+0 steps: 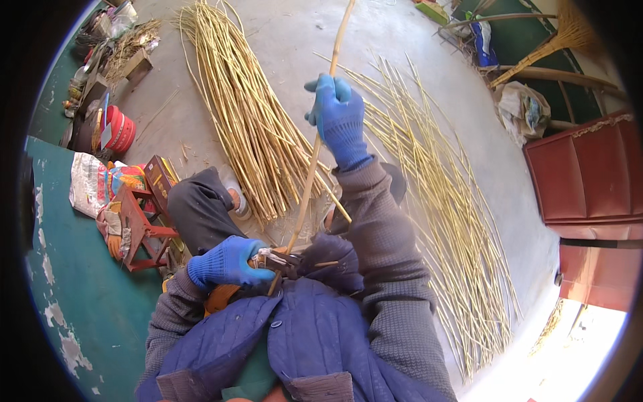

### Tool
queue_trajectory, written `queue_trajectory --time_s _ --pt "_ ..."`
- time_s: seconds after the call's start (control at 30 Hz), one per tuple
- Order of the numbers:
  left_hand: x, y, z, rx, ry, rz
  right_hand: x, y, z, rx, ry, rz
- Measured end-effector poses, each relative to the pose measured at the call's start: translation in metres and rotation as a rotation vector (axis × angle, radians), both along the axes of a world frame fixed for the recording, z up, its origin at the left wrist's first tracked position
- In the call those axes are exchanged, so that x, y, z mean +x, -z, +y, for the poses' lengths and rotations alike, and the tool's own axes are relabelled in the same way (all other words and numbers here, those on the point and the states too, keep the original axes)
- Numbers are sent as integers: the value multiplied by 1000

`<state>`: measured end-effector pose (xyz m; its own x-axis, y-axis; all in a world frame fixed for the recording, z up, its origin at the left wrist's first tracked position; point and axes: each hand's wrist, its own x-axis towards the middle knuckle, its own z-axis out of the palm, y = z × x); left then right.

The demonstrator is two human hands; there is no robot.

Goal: The person sits on the floor and repeatedly peels thin wooden sticks using a handheld peeling tool. They hold each stick with one hand and draw the tool along its length to remove the outer layer, then place the peeled stick aside.

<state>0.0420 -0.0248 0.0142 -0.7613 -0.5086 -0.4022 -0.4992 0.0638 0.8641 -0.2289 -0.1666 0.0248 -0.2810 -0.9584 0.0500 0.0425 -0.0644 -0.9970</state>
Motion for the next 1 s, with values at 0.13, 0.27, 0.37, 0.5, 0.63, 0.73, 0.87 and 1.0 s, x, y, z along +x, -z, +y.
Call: queue_trajectory --time_s 0.13,0.27,0.37,0.5,0.63,0.73,0.87,1.0 --pt "-14 -6 -26 157 -173 -46 18 8 3 -24 94 -57" --pt "-39 -9 -61 -123 -8 -1 6 -2 0 -27 100 -56" --pt "-45 -7 -54 -123 -18 -17 -10 -4 5 -1 133 -41" --pt "-37 -5 -35 -52 -37 24 -12 8 12 33 111 -7" --pt "-33 -9 -29 8 -6 22 -8 22 13 42 98 -13" --pt "-33 -13 -26 30 39 30 -5 27 14 35 77 -23" --pt "-30 -10 -26 74 43 44 0 27 16 58 59 -40" --pt "-23 -4 -18 89 73 171 -7 20 16 124 8 -3"
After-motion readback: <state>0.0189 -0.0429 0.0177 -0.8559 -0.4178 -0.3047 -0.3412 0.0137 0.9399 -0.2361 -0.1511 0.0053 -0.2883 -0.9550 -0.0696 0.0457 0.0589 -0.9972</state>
